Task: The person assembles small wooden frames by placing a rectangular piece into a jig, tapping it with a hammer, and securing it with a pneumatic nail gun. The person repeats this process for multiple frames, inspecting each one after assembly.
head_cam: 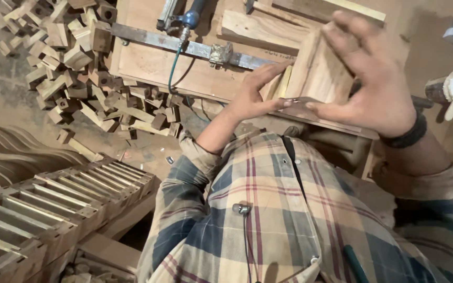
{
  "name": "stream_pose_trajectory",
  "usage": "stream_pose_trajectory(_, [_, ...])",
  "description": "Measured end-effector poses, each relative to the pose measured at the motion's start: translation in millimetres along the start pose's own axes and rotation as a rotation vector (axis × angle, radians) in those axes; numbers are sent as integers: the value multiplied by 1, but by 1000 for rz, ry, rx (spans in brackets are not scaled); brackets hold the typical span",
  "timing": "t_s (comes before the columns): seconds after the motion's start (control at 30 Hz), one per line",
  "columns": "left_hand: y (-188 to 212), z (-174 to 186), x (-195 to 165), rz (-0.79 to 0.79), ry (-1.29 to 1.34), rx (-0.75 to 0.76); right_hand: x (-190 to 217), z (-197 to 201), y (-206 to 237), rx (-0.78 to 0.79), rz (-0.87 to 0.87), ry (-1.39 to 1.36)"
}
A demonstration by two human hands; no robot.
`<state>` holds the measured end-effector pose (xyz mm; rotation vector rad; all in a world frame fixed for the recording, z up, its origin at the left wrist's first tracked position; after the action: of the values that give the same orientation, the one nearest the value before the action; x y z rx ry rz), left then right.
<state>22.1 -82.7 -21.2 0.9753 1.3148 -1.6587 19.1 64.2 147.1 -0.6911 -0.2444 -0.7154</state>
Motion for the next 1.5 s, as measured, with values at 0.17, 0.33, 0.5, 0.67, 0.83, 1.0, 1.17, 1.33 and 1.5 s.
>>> stream_pose_trajectory(0.17, [3,2,-6,-58,50,-43,31,-7,-26,92,103,231])
stream_pose_trajectory(0.33, [5,-2,-1,-103,22,-54,42,-9,-36,150,133,315])
stream_pose_trajectory(0.5, [6,-4,-1,-140,24,-45,33,-19,-33,243,144,435])
stream_pose_trajectory(0.67, [5,-3,1,-156,10,-80,24,-20,-31,249,145,376])
stream_pose_trajectory(0.83, [7,-3,-5,-196,-57,-100,34,-21,-36,247,180,415])
stream_pose_trajectory(1.0, [7,1,-11,-169,-46,-89,45,-24,-39,217,249,465])
stream_pose_trajectory(1.17, [5,1,-15,-154,-23,-86,36,-26,-33,186,301,520])
stream_pose_trajectory(1.33, [7,-6,-9,-92,-106,-56,33,-27,-31,215,287,449])
stream_pose_trajectory(1.5, [7,-8,-10,-101,-116,-52,43,-22,-34,158,348,526])
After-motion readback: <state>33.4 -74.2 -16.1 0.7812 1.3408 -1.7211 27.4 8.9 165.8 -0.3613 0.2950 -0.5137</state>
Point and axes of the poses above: each hand's wrist, its own y-axis away from the middle knuckle, its own z-axis out of the back of the hand, x = y × z, the point moved 10 cm from there along -y, towards the middle knuckle, and after that the axes turned 11 degrees about -x, right-handed, at the moved point
